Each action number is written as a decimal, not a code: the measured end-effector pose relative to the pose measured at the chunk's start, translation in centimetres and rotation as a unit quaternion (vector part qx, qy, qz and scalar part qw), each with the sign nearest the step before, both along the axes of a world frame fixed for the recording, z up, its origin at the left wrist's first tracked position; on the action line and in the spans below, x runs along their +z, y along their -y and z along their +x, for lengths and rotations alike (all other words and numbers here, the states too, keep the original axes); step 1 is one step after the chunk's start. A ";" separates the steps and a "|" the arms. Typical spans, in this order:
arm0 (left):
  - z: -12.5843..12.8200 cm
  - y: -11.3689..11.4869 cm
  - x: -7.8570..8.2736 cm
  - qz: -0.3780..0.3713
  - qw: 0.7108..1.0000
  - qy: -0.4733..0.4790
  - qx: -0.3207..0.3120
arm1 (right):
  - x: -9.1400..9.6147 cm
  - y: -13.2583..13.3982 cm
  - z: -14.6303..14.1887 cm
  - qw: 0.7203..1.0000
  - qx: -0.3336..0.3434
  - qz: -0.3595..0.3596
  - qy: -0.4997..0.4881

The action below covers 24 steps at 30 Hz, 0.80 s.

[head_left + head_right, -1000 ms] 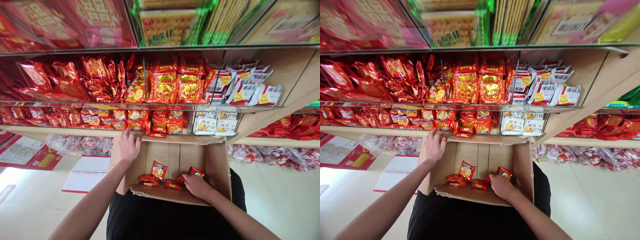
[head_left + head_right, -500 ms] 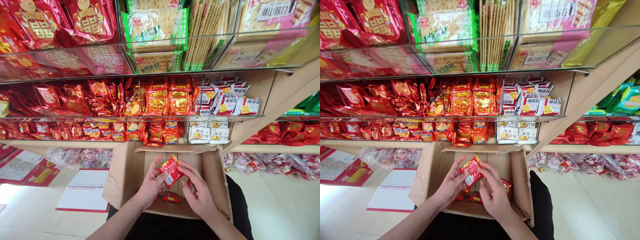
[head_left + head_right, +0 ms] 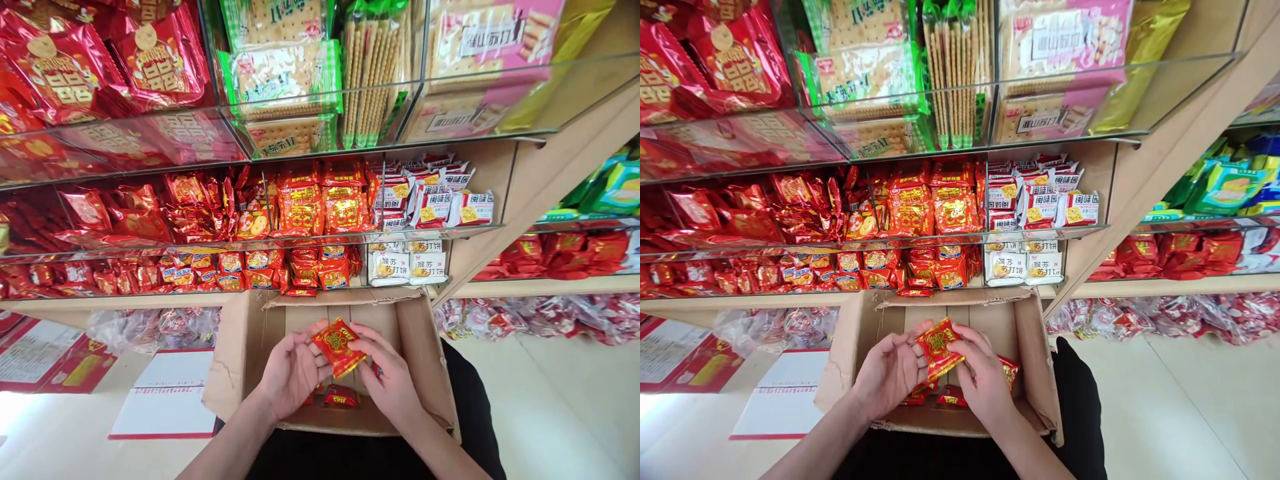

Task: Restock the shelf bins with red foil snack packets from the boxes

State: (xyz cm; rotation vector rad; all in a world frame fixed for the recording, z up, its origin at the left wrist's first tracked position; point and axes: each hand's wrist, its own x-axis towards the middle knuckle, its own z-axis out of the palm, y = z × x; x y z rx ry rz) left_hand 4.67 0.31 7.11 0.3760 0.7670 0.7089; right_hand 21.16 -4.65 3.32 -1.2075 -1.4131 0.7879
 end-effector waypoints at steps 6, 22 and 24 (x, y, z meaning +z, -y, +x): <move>0.7 0.0 0.0 0.056 0.997 -0.032 0.050 | -1.2 0.7 0.0 0.991 -0.019 -0.082 -0.106; -1.6 -0.6 -2.3 0.447 0.798 -0.367 -0.170 | 0.9 -1.9 3.8 0.968 0.121 -0.205 0.082; -3.7 -2.3 -2.4 0.530 0.689 -0.487 -0.083 | 1.4 -3.5 5.2 0.980 0.015 -0.184 0.073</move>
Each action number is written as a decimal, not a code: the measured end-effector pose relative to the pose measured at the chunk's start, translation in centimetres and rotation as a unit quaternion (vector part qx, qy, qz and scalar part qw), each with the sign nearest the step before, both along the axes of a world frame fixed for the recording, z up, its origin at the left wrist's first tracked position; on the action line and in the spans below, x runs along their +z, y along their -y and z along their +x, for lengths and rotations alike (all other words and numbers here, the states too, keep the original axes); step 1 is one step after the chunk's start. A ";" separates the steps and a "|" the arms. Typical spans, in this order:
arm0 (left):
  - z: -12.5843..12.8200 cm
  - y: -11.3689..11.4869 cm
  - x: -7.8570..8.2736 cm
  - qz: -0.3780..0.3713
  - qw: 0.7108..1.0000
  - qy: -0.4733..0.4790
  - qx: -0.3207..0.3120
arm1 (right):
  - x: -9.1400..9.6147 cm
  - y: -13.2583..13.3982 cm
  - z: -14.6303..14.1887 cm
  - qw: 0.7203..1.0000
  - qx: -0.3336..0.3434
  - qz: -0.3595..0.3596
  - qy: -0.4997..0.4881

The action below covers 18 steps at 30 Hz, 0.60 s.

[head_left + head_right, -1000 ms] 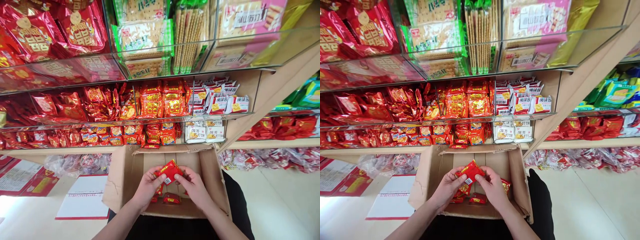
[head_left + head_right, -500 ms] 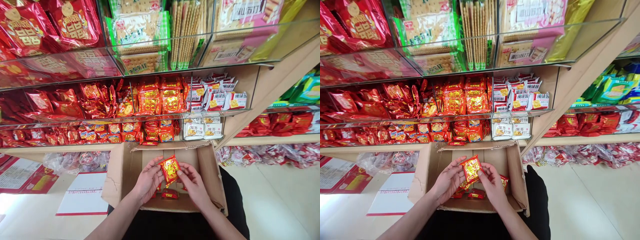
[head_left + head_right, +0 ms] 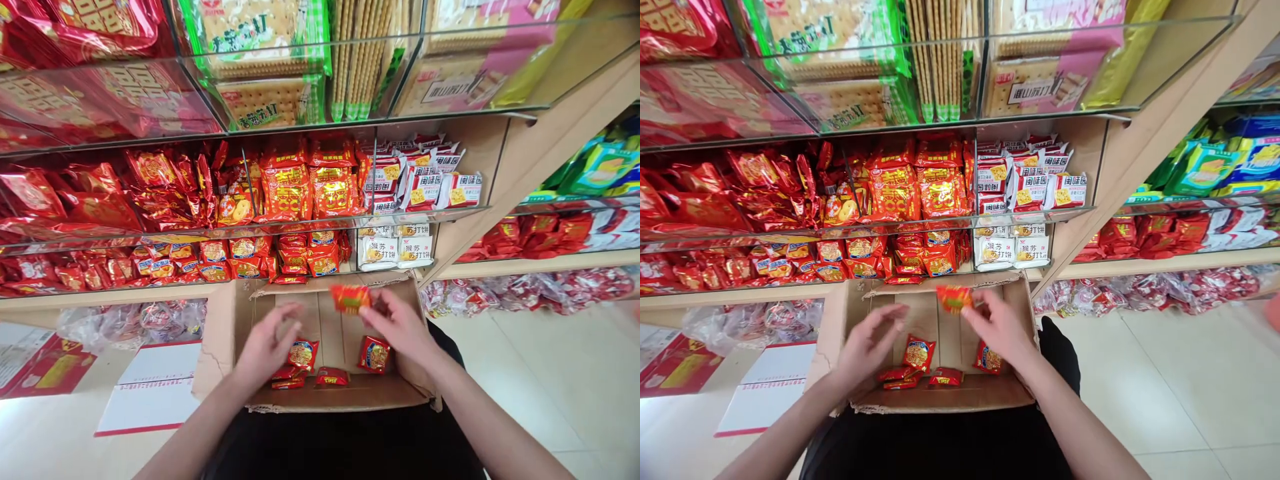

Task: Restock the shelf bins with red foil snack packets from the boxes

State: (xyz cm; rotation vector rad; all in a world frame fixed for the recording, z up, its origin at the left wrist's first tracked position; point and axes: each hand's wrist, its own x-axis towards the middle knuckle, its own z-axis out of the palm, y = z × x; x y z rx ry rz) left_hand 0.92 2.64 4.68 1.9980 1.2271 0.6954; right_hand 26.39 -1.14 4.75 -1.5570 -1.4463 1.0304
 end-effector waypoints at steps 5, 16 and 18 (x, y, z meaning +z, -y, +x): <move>-5.3 -4.6 -2.1 0.224 0.948 -0.153 0.165 | 0.1 -5.8 1.0 0.947 -0.192 0.081 0.244; -6.3 -4.3 -4.1 0.258 0.889 -0.328 0.189 | -1.1 -15.1 -3.1 0.911 -0.249 -0.085 0.318; -6.5 -4.5 -4.4 0.264 0.887 -0.324 0.196 | -1.4 -15.5 -3.1 0.911 -0.247 -0.096 0.316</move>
